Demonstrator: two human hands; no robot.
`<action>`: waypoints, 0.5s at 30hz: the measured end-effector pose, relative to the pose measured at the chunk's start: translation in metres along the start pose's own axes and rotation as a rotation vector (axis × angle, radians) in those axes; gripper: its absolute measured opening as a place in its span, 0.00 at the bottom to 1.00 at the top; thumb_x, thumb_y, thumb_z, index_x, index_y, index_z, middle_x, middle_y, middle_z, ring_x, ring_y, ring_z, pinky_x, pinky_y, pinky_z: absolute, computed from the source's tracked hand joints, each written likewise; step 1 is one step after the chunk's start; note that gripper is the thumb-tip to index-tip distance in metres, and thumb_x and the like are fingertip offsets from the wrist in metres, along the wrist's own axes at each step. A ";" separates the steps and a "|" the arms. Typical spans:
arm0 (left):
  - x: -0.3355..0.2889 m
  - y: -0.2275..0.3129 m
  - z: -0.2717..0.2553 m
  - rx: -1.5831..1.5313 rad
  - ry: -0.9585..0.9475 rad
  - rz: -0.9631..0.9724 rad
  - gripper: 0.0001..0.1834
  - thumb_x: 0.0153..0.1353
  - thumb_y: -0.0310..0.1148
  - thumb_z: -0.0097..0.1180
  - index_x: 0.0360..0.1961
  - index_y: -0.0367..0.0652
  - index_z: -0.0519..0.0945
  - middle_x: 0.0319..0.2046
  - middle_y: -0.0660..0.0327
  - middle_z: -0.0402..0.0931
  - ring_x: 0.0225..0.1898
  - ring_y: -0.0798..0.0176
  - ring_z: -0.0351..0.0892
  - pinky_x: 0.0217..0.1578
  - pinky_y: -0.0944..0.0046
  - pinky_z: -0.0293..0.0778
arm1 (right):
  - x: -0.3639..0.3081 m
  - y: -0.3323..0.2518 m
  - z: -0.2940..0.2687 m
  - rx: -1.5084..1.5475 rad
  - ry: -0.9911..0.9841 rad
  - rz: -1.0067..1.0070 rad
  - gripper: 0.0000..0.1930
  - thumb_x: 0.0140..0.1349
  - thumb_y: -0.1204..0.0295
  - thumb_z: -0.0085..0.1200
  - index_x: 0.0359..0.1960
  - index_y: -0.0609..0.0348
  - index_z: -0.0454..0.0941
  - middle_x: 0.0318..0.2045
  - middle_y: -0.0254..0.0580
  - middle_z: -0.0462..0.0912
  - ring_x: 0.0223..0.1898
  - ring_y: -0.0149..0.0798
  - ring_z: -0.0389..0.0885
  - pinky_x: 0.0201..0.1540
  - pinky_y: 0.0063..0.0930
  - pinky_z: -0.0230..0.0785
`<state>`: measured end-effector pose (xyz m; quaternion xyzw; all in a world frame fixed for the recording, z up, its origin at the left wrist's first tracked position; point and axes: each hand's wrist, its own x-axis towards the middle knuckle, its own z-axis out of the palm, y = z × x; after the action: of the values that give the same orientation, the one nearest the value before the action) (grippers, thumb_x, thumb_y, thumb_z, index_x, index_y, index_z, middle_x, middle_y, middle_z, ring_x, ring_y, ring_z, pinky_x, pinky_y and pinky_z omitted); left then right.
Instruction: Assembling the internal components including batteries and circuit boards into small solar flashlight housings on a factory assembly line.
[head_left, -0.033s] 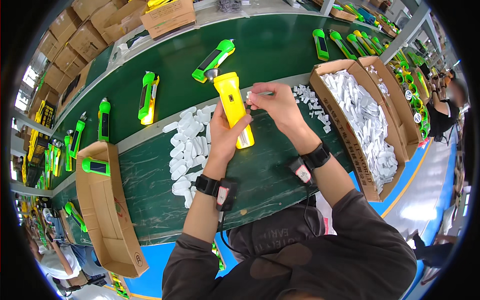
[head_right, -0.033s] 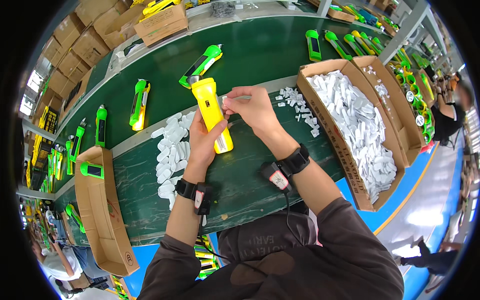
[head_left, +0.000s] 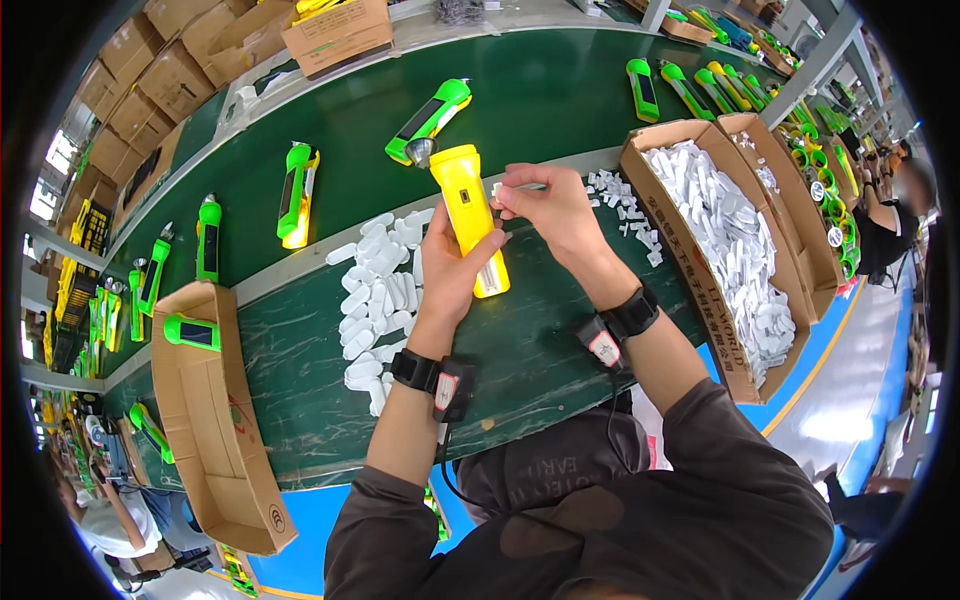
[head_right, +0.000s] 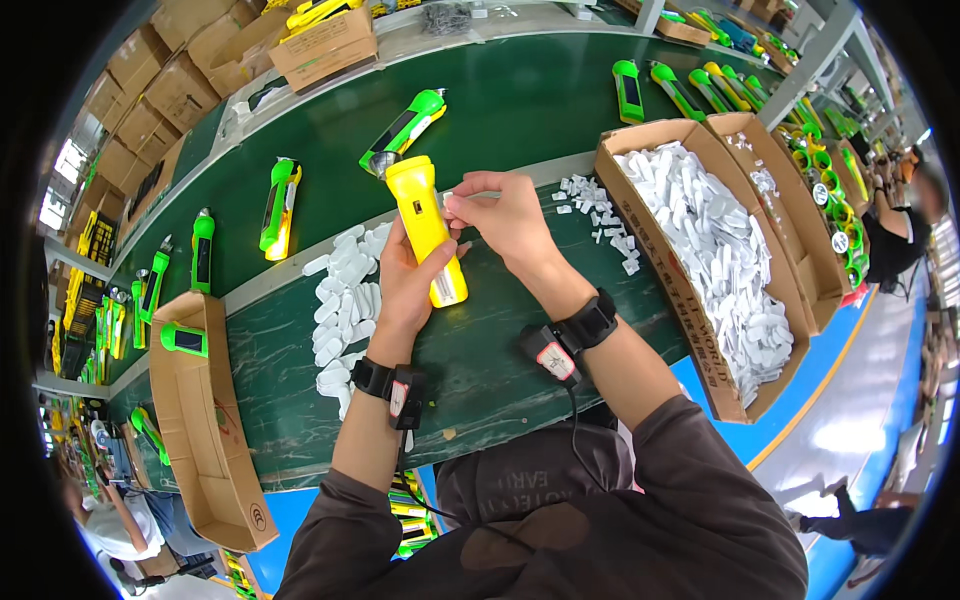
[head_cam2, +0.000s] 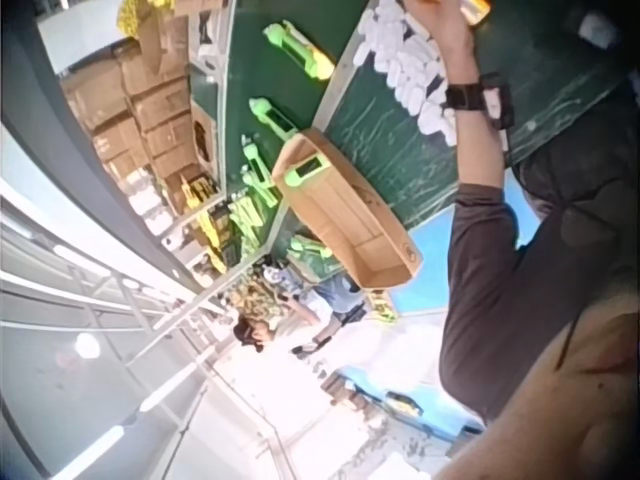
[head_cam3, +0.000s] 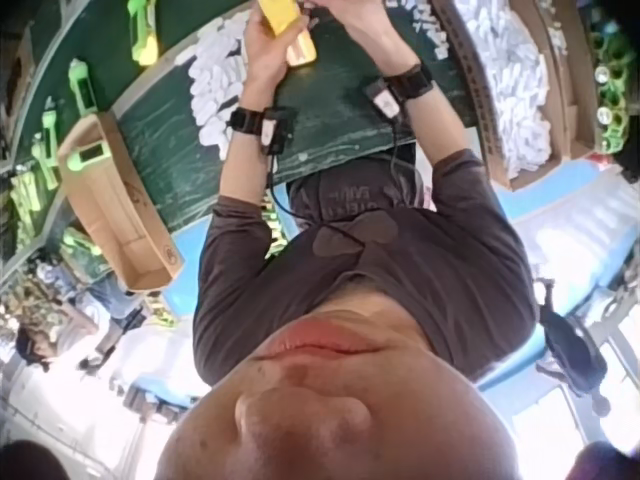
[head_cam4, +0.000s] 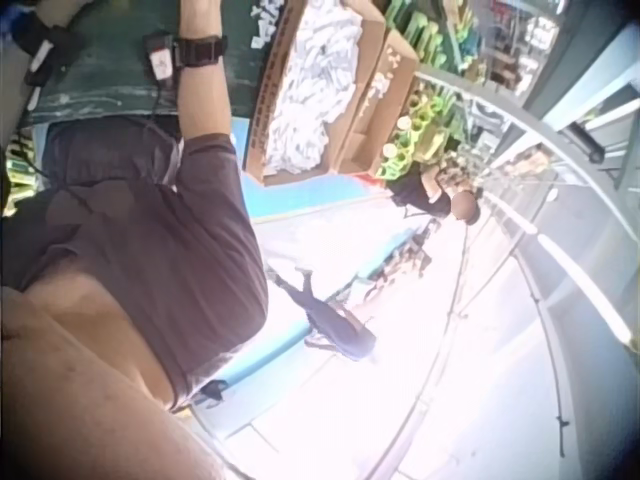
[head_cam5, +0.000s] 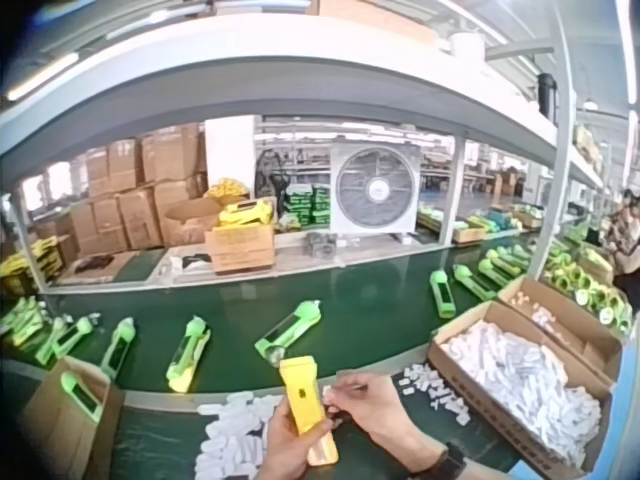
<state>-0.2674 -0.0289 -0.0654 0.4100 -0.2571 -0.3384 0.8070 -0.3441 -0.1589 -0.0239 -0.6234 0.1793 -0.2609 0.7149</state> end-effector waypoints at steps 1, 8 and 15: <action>0.000 -0.001 0.001 -0.001 0.003 0.002 0.33 0.53 0.17 0.60 0.61 0.37 0.63 0.47 0.58 0.74 0.47 0.63 0.77 0.49 0.66 0.75 | 0.002 0.003 0.003 -0.013 0.006 -0.037 0.09 0.54 0.80 0.61 0.37 0.71 0.81 0.45 0.52 0.77 0.32 0.33 0.82 0.36 0.27 0.75; 0.001 -0.002 0.002 0.219 0.018 0.170 0.37 0.50 0.17 0.62 0.62 0.38 0.62 0.49 0.58 0.73 0.49 0.64 0.75 0.51 0.66 0.73 | 0.000 0.009 0.024 -0.223 0.056 -0.184 0.06 0.53 0.80 0.62 0.30 0.72 0.81 0.48 0.55 0.75 0.38 0.37 0.81 0.38 0.27 0.75; -0.002 -0.007 0.000 0.594 0.092 0.367 0.35 0.49 0.27 0.64 0.59 0.37 0.66 0.46 0.55 0.76 0.47 0.60 0.77 0.49 0.63 0.72 | -0.007 0.011 0.043 -0.109 0.138 -0.096 0.15 0.57 0.85 0.54 0.46 0.68 0.69 0.47 0.54 0.75 0.43 0.38 0.80 0.43 0.27 0.74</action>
<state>-0.2710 -0.0308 -0.0719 0.5890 -0.3769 -0.0794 0.7105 -0.3234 -0.1197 -0.0282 -0.6498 0.2122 -0.3270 0.6525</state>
